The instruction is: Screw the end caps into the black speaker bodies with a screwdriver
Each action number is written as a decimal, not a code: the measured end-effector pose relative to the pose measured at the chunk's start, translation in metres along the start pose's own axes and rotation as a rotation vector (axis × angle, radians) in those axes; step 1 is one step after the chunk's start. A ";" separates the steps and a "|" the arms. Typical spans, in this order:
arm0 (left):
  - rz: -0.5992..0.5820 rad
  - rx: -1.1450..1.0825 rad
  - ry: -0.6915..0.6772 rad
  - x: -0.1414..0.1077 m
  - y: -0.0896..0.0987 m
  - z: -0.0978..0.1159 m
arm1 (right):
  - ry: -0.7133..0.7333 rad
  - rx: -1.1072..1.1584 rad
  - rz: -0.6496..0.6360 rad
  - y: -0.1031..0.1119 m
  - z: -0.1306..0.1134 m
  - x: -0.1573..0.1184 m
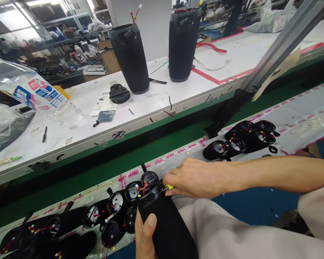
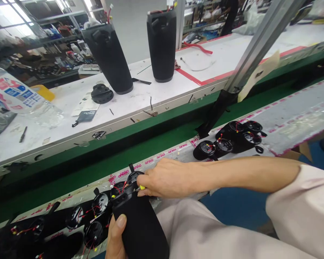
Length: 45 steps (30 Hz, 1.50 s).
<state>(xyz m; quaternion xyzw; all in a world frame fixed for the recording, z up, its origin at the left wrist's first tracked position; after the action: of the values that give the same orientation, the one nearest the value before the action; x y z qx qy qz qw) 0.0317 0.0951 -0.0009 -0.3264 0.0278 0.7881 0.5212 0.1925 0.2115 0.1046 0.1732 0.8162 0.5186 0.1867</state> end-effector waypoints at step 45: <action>0.081 0.342 -0.082 0.005 0.022 0.003 | 0.093 -0.257 -0.088 -0.003 -0.014 -0.003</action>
<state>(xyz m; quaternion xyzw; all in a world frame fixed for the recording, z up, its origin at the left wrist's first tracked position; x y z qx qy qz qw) 0.0105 0.0905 -0.0079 -0.1990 0.1531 0.8048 0.5378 0.1880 0.1981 0.1079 0.0875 0.7577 0.6177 0.1917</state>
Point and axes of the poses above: each hand's wrist, its own x-axis towards the middle knuckle, its own y-axis out of the back of the hand, z = x × y, the point moved 5 cm from there along x, towards the middle knuckle, and after that the axes turned 8 degrees about x, right-handed, at the moved point
